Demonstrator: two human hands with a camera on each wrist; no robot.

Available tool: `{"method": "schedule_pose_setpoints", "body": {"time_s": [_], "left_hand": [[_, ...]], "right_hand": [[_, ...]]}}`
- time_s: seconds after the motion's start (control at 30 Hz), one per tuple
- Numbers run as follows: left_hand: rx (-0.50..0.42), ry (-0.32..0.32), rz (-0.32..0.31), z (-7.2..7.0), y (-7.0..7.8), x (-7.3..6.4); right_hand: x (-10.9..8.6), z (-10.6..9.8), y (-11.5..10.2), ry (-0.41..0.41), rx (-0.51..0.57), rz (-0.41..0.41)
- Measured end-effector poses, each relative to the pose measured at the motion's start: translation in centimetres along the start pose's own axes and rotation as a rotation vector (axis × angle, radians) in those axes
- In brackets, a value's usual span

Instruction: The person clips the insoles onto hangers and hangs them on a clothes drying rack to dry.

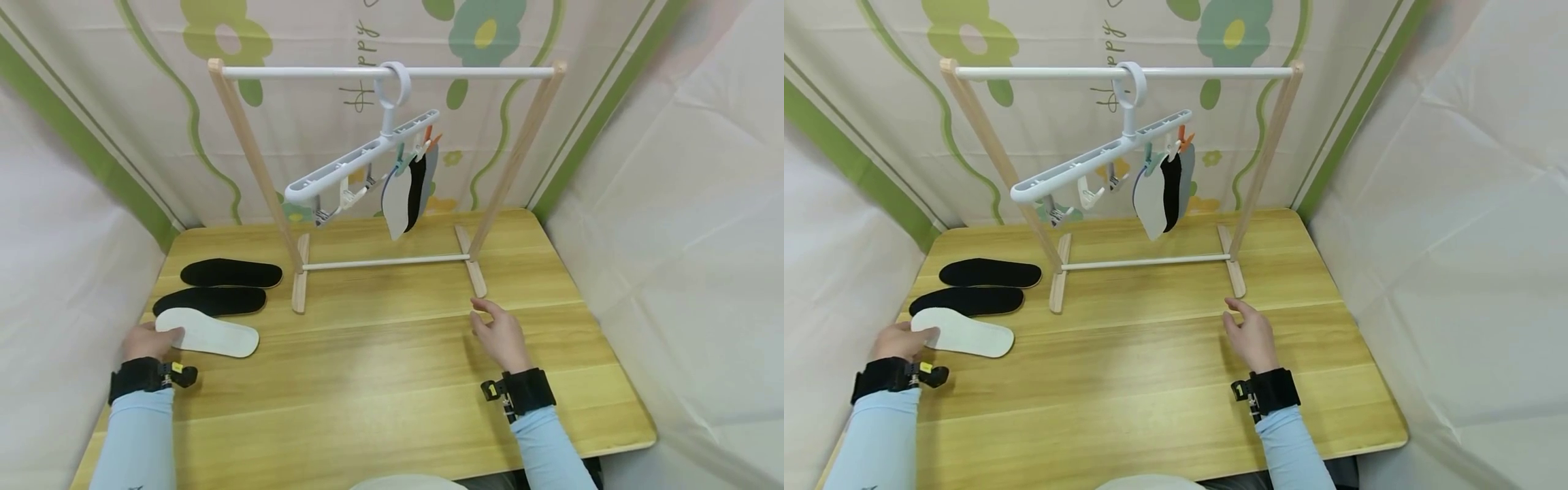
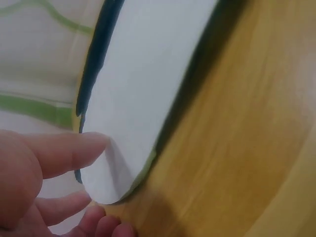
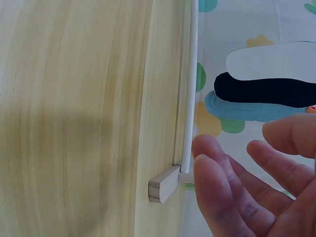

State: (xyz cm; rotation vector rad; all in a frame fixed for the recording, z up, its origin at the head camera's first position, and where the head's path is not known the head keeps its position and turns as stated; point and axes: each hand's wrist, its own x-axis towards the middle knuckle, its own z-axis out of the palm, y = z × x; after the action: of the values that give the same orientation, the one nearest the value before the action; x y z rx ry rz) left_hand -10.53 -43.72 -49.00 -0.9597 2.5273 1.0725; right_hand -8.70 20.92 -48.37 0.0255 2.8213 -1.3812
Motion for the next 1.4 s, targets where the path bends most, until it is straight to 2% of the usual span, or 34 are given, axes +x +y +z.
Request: {"method": "schedule_pose_setpoints", "body": {"time_s": [0.17, 0.33, 0.43, 0.57, 0.63, 0.8, 0.87, 1.03, 1.2, 1.3, 1.4], "left_hand": [[-0.026, 0.028, -0.015, 0.2, 0.0, 0.0], [-0.165, 0.088, -0.049, 0.9, -0.2, -0.1], [-0.221, 0.077, -0.062, 1.2, -0.4, -0.3], [-0.264, 0.036, -0.018, 1.1, -0.5, -1.0], [-0.269, 0.027, 0.023, 1.1, -0.4, -1.8], [-0.387, 0.033, 0.123, 1.5, 0.7, -4.6], [-0.479, 0.04, 0.14, 1.6, 1.4, -5.7], [-0.616, 0.091, 0.176, 1.5, 3.6, -8.5], [-0.679, 0.16, 0.25, 1.3, 6.2, -10.9], [-0.666, 0.196, 0.309, 1.3, 7.7, -12.2], [-0.589, 0.237, 0.39, 1.7, 9.0, -13.4]], "right_hand": [[0.1, 0.0, 0.0, -0.008, 0.014, 0.003], [0.3, 0.1, 0.4, -0.012, 0.013, 0.003], [0.5, 0.0, 0.5, -0.014, 0.007, 0.014], [0.7, -0.2, 0.5, -0.019, 0.006, 0.037], [0.7, -0.4, 0.5, -0.019, 0.005, 0.043], [0.8, -0.9, 0.7, -0.002, 0.0, 0.041], [0.8, -1.1, 0.8, 0.005, 0.001, 0.034], [0.7, -1.2, 1.0, 0.016, 0.013, 0.018], [0.6, -1.1, 1.0, 0.025, 0.012, 0.025], [0.6, -1.1, 0.9, 0.025, 0.013, 0.031], [0.5, -1.2, 0.9, 0.024, 0.017, 0.035]]}}
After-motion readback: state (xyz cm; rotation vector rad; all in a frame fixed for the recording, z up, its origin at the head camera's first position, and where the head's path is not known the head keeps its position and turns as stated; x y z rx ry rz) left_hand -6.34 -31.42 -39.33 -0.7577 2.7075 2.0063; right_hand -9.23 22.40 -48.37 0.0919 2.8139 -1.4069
